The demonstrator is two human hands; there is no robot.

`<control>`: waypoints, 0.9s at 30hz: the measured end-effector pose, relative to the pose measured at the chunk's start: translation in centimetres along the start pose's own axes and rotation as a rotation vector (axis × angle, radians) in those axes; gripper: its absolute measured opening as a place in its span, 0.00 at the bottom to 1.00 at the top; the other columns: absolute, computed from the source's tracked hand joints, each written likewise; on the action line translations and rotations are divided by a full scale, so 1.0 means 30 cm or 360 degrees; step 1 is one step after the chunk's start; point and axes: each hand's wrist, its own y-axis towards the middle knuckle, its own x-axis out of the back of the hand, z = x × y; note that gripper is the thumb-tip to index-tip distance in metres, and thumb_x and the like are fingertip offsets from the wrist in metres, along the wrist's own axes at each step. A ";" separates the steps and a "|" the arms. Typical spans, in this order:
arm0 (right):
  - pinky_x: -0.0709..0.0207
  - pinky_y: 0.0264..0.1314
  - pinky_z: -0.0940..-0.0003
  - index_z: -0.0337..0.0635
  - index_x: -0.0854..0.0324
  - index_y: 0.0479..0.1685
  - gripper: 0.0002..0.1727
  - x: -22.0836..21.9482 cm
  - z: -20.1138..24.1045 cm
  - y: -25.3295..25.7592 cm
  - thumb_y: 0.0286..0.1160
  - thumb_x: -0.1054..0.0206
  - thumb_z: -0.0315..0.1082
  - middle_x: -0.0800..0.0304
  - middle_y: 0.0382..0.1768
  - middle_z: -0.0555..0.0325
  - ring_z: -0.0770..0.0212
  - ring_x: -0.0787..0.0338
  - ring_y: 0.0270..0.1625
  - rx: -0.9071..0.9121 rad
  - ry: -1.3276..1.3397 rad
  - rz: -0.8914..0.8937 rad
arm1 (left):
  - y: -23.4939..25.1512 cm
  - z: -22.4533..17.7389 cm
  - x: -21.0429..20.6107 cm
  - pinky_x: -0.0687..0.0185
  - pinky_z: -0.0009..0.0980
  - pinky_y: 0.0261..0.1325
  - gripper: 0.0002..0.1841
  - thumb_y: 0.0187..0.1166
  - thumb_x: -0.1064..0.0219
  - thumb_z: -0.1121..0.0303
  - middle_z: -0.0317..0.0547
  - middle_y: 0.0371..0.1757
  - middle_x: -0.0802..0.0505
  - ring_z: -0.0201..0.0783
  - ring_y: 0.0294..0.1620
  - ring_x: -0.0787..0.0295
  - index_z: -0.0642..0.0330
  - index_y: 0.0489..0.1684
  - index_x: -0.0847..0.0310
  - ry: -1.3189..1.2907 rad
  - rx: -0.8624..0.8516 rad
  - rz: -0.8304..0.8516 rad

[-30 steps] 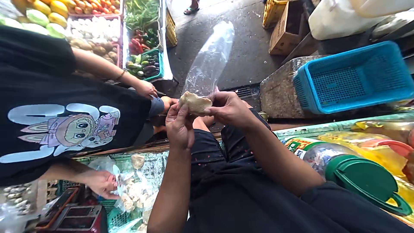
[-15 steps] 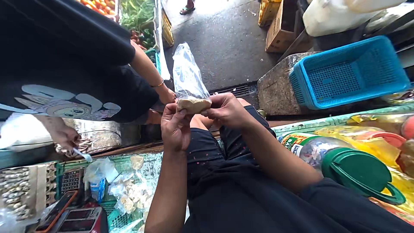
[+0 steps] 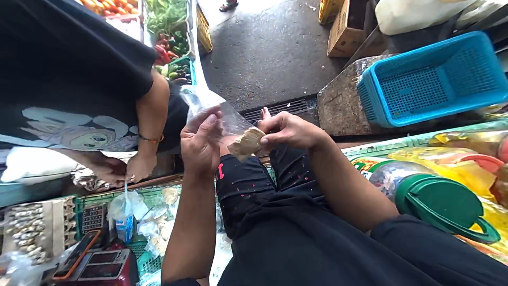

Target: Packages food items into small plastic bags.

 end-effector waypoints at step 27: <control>0.09 0.51 0.58 0.34 0.13 0.51 0.10 -0.147 -0.168 0.075 0.73 0.30 0.23 0.05 0.41 0.50 0.60 0.05 0.41 -0.0030 0.1209 -0.0726 | -0.097 -0.058 0.178 0.12 0.34 0.47 0.08 0.86 0.39 0.64 0.37 0.34 0.09 0.32 0.35 0.12 0.53 0.43 0.14 0.0044 -0.0296 -0.0457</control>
